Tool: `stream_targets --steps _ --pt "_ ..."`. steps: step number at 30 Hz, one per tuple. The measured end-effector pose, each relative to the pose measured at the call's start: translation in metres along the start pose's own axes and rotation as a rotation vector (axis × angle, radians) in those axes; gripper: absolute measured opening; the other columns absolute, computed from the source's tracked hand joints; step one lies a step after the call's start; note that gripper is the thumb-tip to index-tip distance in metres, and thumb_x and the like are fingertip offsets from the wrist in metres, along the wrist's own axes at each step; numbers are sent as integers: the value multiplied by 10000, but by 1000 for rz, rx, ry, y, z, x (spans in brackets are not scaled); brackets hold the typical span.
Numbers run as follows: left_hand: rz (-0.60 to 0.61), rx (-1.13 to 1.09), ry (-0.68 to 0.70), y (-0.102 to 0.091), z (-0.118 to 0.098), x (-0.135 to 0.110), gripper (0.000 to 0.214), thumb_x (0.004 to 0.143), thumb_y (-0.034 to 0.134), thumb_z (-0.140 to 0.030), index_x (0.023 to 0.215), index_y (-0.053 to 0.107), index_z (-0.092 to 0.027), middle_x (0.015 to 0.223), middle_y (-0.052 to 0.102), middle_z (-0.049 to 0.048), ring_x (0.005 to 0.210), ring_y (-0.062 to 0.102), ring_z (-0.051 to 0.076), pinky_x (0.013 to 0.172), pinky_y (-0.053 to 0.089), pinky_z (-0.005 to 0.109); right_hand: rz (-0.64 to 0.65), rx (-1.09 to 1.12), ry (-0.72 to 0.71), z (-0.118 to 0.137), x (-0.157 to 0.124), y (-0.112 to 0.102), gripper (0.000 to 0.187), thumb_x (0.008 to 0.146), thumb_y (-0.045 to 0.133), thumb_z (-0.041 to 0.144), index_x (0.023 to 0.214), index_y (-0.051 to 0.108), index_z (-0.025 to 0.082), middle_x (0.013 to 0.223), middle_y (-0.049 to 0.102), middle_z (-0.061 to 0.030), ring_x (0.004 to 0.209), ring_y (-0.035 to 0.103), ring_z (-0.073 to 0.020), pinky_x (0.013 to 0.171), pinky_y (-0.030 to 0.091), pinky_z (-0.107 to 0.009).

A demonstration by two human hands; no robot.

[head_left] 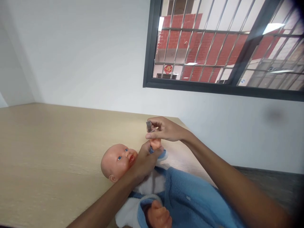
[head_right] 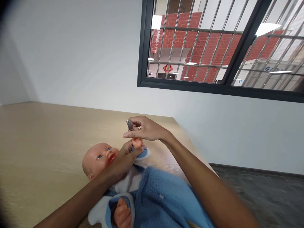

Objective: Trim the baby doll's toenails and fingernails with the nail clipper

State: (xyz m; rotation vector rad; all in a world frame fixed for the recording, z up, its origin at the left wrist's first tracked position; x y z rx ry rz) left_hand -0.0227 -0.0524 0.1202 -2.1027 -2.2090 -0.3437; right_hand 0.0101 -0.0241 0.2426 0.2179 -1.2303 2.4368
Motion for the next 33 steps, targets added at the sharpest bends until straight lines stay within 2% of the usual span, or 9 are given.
stream_targets --steps 8,14,21,28,33 --pt "12 -12 27 2 -2 0 211 845 617 -381 903 602 -178 863 604 23 818 541 166 753 398 272 34 -31 -47 6 -1 3 431 886 638 466 669 397 181 630 328 68 578 285 -83 530 235 -232" --pt "-55 30 -47 -4 9 0 319 837 622 -414 1070 599 -197 1067 639 70 1008 575 231 860 429 319 9 -86 -56 11 -2 4 521 804 744 439 651 305 203 628 276 80 577 266 -84 524 238 -231" --pt "-50 35 -22 -3 7 0 279 843 601 -394 1035 610 -190 1038 647 69 1006 580 241 844 436 328 18 -111 -46 11 0 7 513 812 741 413 653 302 201 632 268 79 584 261 -86 528 229 -234" --pt "-50 17 -50 -4 12 2 301 833 621 -400 1046 620 -188 1042 658 79 998 590 249 866 440 344 46 -110 -73 14 0 10 444 892 639 363 654 304 196 629 267 76 575 269 -82 546 242 -234" --pt "-56 0 -24 -3 9 1 298 839 614 -384 1055 618 -179 1070 650 76 1030 577 243 880 433 339 43 -182 -50 15 -2 7 503 829 714 437 654 305 203 635 297 76 577 291 -84 544 246 -239"
Point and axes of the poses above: each hand's wrist, its own x-axis towards the middle knuckle, its own y-axis out of the palm, z = x × y, the point moved 8 cm from there along x, towards the middle knuckle
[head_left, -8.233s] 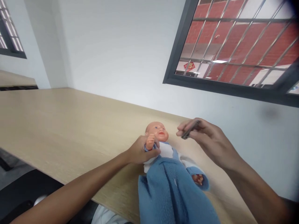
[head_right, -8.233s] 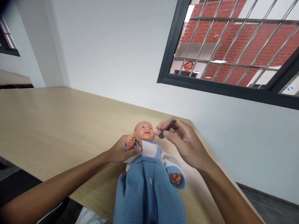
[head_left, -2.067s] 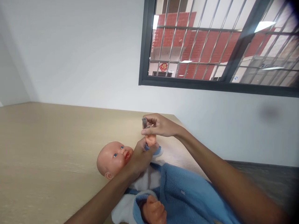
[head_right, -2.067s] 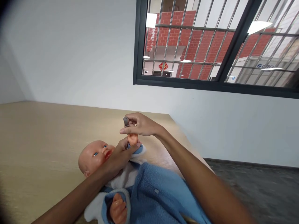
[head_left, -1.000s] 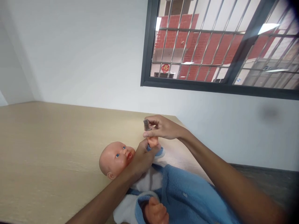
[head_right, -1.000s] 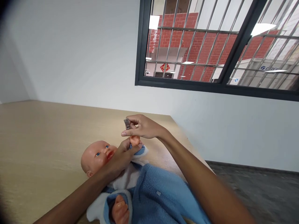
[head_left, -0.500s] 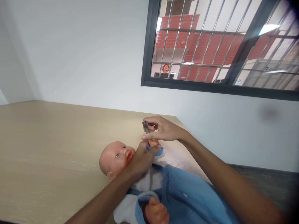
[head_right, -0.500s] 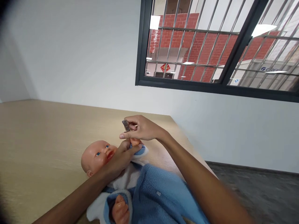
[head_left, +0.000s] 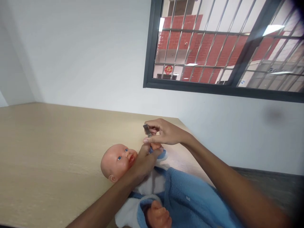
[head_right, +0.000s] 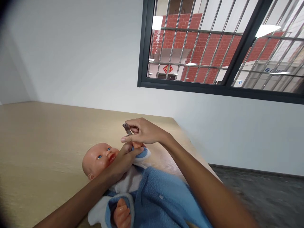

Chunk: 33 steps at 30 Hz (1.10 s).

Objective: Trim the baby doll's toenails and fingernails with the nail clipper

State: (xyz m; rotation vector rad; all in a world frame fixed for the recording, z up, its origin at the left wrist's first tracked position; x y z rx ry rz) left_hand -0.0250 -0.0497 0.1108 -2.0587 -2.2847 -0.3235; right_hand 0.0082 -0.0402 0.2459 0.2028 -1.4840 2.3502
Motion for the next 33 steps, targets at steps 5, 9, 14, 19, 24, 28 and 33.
stream_targets --steps 5,9,14,19,24,28,33 --pt "2 -2 -19 0 -1 -2 272 833 621 -378 1021 624 -182 1023 642 61 974 570 224 836 430 320 9 15 22 -9 -2 -1 496 807 729 455 654 331 202 641 337 70 582 326 -89 559 273 -244" --pt "16 6 -22 0 -4 -3 250 838 614 -376 998 632 -185 991 641 57 945 570 220 808 427 312 -27 67 27 -16 -3 -3 478 807 730 447 661 351 197 650 357 64 599 346 -94 563 276 -243" --pt "7 18 -32 -1 -6 -4 274 836 613 -372 1037 622 -186 1030 644 63 1002 571 240 835 421 326 -34 116 27 -12 -3 -4 476 822 715 447 664 339 201 651 387 60 598 342 -96 549 265 -246" --pt "-5 24 -40 -1 -3 -4 292 838 609 -382 1058 622 -191 1072 644 70 1030 567 250 851 416 339 -19 60 14 -5 -3 -4 496 812 726 455 648 333 201 628 346 70 582 318 -91 542 258 -244" --pt "19 4 8 1 -7 -2 232 830 612 -363 981 633 -188 1002 641 61 970 564 233 824 417 322 -42 47 25 -9 -2 -5 479 826 708 466 656 349 199 626 350 71 573 313 -89 531 256 -238" --pt "28 13 2 1 -8 -3 225 827 611 -370 962 630 -191 972 633 57 946 562 228 818 418 319 -50 62 37 -11 -2 -5 454 837 691 467 662 372 195 633 348 68 572 314 -90 525 256 -236" --pt "20 11 -2 0 -8 -3 251 824 607 -383 979 631 -186 975 630 58 949 558 231 816 415 318 -38 38 31 -7 -1 -4 465 848 672 488 649 374 191 629 340 67 572 312 -87 525 248 -234"
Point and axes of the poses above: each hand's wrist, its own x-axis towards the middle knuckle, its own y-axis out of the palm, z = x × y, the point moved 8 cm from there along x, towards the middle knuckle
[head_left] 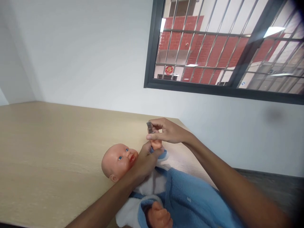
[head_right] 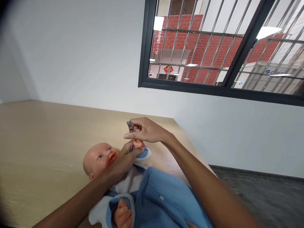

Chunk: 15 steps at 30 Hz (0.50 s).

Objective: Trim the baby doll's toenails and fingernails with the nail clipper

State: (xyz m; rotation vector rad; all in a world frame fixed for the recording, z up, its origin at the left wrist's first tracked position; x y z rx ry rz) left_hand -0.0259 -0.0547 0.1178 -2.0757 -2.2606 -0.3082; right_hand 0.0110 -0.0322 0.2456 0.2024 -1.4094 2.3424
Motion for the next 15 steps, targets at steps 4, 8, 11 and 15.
stream_targets --steps 4,8,11,15 --pt "11 -12 2 1 1 2 226 823 614 -358 963 625 -182 949 618 53 914 547 214 792 407 307 10 27 3 0 0 2 460 871 642 495 655 374 190 620 332 68 567 292 -85 515 237 -231" --pt "31 -48 41 3 -3 1 151 830 605 -319 898 605 -184 860 588 23 831 529 182 753 390 289 17 43 -2 -2 0 3 458 904 603 486 653 362 189 612 306 68 566 273 -84 508 226 -229" --pt "23 -39 28 3 -3 0 170 836 601 -334 917 615 -186 889 605 30 859 539 192 759 395 292 15 27 4 -3 0 3 448 893 620 485 664 374 188 620 319 68 568 280 -85 513 229 -229" --pt "16 -12 9 2 -3 0 201 830 604 -355 933 625 -184 942 624 46 913 551 212 792 403 307 14 4 16 -3 -1 2 438 867 650 486 668 399 187 624 352 66 576 306 -90 524 247 -234"
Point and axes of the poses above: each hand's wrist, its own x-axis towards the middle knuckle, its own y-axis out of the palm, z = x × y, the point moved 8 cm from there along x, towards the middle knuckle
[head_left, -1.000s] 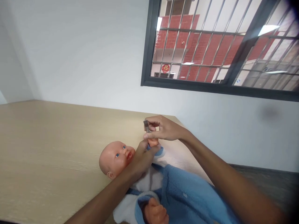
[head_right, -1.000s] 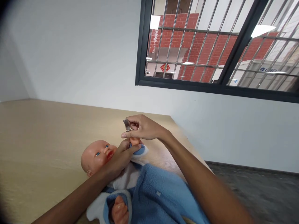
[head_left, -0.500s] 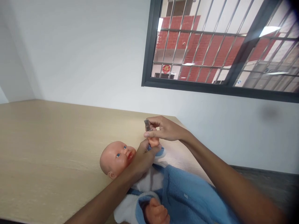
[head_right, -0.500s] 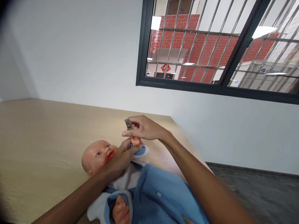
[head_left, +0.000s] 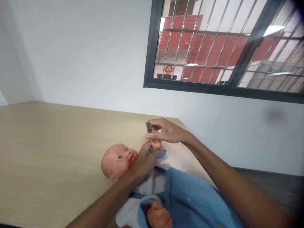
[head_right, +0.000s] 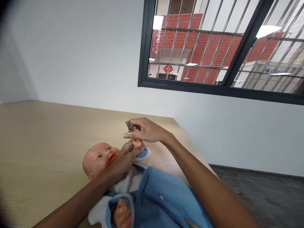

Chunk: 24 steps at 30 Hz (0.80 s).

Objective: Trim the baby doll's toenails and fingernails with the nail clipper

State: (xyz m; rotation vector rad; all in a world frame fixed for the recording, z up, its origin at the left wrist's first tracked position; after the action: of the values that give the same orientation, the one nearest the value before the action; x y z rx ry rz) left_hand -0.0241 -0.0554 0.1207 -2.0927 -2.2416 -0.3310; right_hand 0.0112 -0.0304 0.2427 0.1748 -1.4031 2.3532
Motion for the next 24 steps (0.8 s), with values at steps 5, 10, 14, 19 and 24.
stream_targets --steps 5,10,14,19,24 --pt "3 4 -15 0 0 0 224 828 605 -366 965 622 -190 971 627 53 941 559 222 810 412 315 2 -6 16 1 0 -1 451 846 677 473 650 387 189 617 359 67 567 321 -87 523 251 -236" --pt "-26 26 -7 -2 3 0 237 833 596 -376 985 623 -196 998 632 56 976 559 235 822 412 327 -21 -48 2 6 1 -1 464 830 705 418 630 351 195 579 345 79 538 309 -81 503 249 -232" --pt "-33 27 -59 -3 7 0 314 827 607 -390 1067 601 -188 1056 634 73 1014 566 253 841 414 342 -20 -88 -72 18 1 2 450 863 669 349 611 328 195 561 319 81 534 301 -80 514 242 -238" --pt "-33 24 -65 -3 7 0 289 825 605 -370 1041 603 -179 1036 641 72 988 579 242 833 421 337 -6 -123 -57 19 2 3 424 874 651 339 630 335 195 576 338 78 528 314 -77 512 249 -232" --pt "-46 23 -88 -4 9 -1 306 822 615 -379 1053 603 -179 1056 645 70 1015 576 249 844 418 345 -42 -176 -24 14 1 0 436 841 695 364 625 360 188 561 362 81 522 338 -73 504 252 -222"
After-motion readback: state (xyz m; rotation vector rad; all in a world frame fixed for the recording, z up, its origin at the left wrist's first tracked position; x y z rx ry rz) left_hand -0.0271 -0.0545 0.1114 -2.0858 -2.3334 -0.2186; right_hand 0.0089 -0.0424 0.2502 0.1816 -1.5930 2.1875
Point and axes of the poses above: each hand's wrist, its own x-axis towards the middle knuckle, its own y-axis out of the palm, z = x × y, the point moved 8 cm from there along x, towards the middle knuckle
